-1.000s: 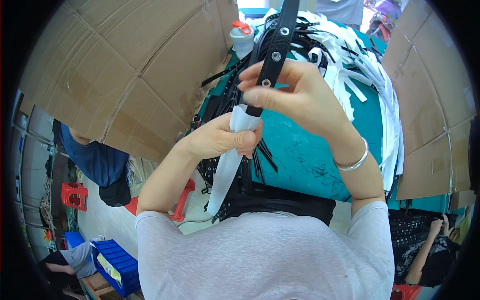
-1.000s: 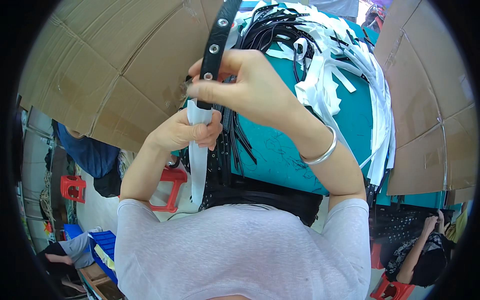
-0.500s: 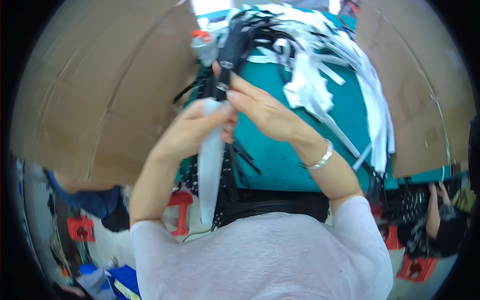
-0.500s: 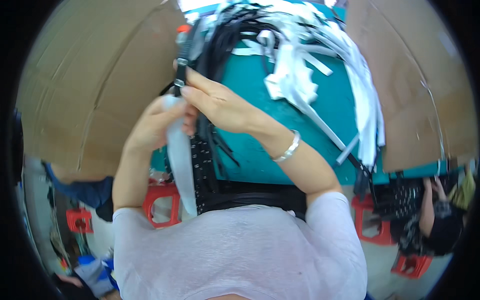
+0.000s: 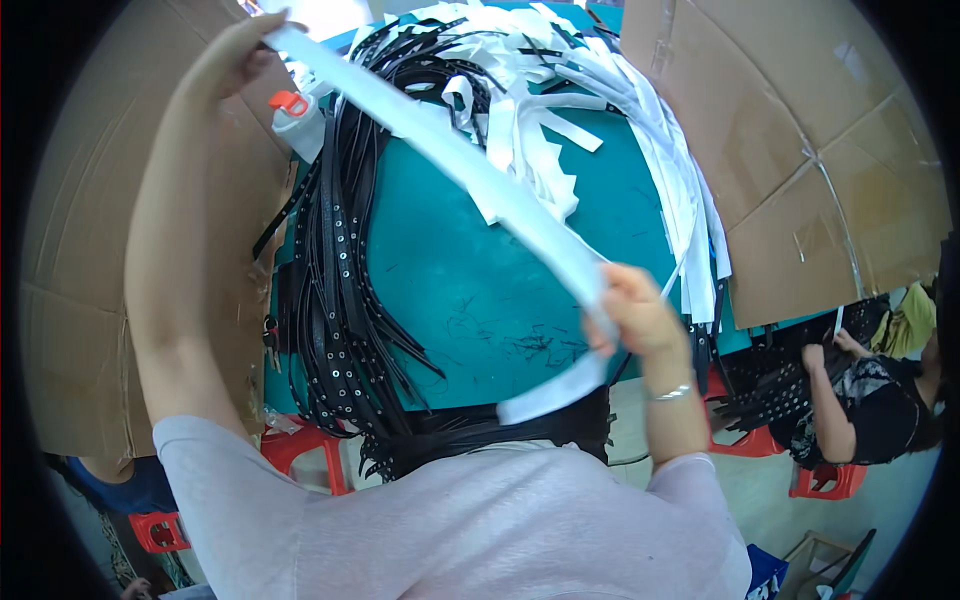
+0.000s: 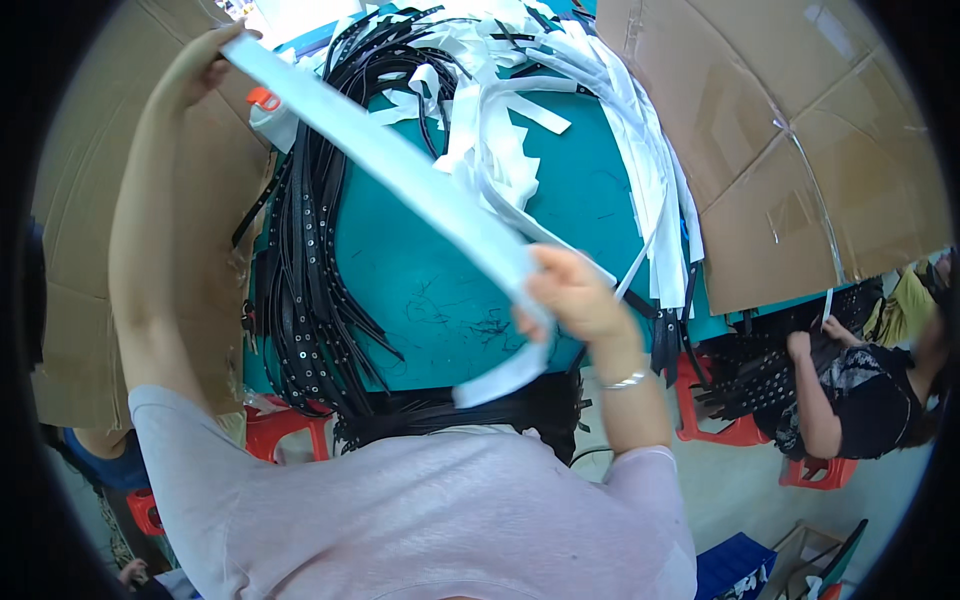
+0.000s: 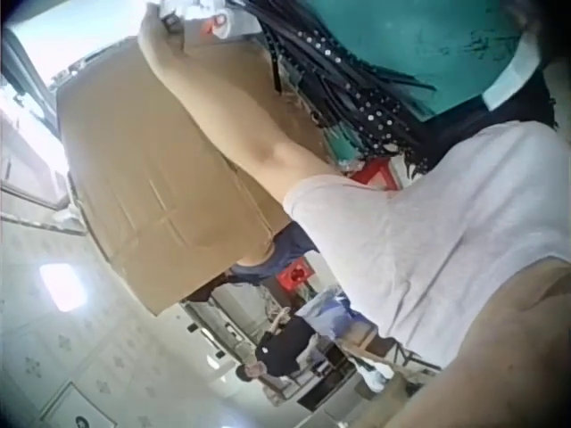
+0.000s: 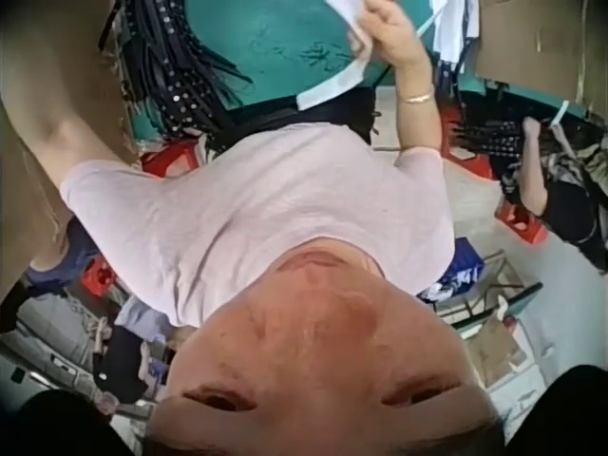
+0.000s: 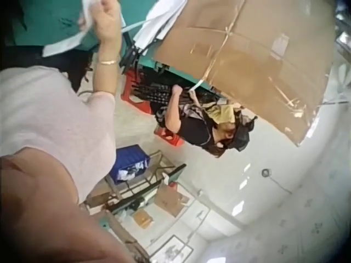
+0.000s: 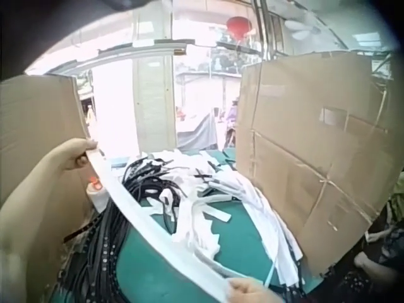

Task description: Wrapping white protective paper strips around the ends of black belts in a manufacturing factory.

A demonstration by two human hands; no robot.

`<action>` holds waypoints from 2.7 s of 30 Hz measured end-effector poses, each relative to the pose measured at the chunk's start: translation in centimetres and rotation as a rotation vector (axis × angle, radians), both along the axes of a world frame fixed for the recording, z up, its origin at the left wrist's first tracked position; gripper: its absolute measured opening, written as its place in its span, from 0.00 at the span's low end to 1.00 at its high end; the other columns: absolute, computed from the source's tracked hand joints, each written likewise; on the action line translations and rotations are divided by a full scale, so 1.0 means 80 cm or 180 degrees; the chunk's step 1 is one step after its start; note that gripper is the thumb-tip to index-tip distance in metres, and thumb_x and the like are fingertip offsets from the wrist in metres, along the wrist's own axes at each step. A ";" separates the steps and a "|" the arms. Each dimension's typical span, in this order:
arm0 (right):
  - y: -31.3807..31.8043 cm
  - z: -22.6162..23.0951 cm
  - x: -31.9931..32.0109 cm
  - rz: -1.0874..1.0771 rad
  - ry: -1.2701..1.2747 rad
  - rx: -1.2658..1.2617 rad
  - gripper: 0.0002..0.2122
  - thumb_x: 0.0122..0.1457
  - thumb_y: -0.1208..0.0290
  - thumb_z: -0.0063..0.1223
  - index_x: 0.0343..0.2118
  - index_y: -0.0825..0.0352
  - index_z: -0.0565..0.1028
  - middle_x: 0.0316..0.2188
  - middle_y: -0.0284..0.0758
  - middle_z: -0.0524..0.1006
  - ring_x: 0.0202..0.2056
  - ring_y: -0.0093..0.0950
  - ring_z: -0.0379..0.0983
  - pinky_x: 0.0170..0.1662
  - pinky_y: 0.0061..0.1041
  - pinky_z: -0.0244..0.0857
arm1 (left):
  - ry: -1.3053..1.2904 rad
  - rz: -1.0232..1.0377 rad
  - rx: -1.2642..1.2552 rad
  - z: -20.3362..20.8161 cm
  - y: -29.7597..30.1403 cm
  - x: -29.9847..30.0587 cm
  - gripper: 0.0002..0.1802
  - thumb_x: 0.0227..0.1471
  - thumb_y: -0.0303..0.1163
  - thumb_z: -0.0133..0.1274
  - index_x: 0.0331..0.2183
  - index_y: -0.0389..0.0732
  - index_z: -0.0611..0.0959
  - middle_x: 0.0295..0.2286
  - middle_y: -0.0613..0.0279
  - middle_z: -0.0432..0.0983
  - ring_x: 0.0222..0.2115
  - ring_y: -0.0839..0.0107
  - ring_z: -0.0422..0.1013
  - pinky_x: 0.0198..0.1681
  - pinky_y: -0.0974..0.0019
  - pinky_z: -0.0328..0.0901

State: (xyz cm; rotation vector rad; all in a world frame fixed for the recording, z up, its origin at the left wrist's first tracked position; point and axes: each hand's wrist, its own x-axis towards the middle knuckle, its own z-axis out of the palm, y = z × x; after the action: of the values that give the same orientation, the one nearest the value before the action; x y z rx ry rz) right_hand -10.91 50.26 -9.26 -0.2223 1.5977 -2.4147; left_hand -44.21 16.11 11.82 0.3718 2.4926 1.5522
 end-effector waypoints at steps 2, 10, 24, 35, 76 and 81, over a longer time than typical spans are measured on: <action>0.052 0.022 0.001 -0.0591 -0.0076 0.0671 0.14 0.56 0.61 0.52 0.35 0.69 0.69 0.14 0.31 0.71 0.11 0.18 0.64 0.12 0.14 0.56 | -0.0658 -0.0611 0.0966 -0.040 0.025 -0.035 0.14 0.59 0.38 0.41 0.31 0.38 0.74 0.16 0.65 0.69 0.14 0.76 0.62 0.18 0.75 0.60; 0.246 0.003 -0.122 -0.3871 0.1169 0.4756 0.20 0.54 0.63 0.54 0.46 0.72 0.68 0.33 0.39 0.75 0.34 0.25 0.71 0.37 0.19 0.65 | 0.1433 -0.1495 -0.0530 -0.151 0.294 0.010 0.13 0.47 0.38 0.53 0.35 0.42 0.81 0.35 0.58 0.77 0.38 0.62 0.72 0.44 0.62 0.64; 0.052 -0.084 -0.346 -0.1658 0.0947 0.3547 0.08 0.46 0.78 0.47 0.30 0.72 0.75 0.23 0.35 0.75 0.27 0.25 0.70 0.31 0.25 0.63 | 0.0026 0.0235 0.0123 -0.366 0.213 0.026 0.14 0.44 0.32 0.54 0.35 0.38 0.76 0.29 0.56 0.77 0.29 0.64 0.75 0.34 0.64 0.69; -0.044 0.020 -0.289 0.0522 0.1970 0.2377 0.27 0.52 0.57 0.54 0.52 0.68 0.66 0.47 0.35 0.71 0.46 0.27 0.67 0.49 0.25 0.60 | -0.0251 0.0603 0.2604 -0.248 0.041 0.199 0.20 0.49 0.21 0.50 0.47 0.32 0.70 0.35 0.60 0.76 0.33 0.75 0.73 0.34 0.72 0.69; -0.243 -0.064 0.011 0.3168 0.0324 -0.0414 0.06 0.49 0.80 0.52 0.22 0.65 0.66 0.35 0.40 0.77 0.45 0.33 0.71 0.46 0.30 0.64 | -0.1091 -0.0624 0.1023 -0.192 -0.216 0.501 0.14 0.45 0.28 0.52 0.34 0.27 0.79 0.21 0.59 0.77 0.19 0.79 0.69 0.21 0.77 0.61; -0.233 -0.067 0.008 0.2523 -0.1023 0.0407 0.16 0.61 0.60 0.45 0.39 0.70 0.67 0.36 0.44 0.77 0.37 0.29 0.75 0.40 0.24 0.69 | -0.0788 0.0293 0.1738 -0.243 -0.217 0.531 0.10 0.47 0.27 0.51 0.32 0.29 0.76 0.21 0.60 0.76 0.21 0.79 0.70 0.23 0.77 0.61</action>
State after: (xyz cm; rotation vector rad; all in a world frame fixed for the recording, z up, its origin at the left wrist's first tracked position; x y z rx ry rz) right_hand -10.25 31.59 -14.59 -0.3434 1.2003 -1.6392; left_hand -1.70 -1.21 -7.60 0.1222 1.9004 2.1578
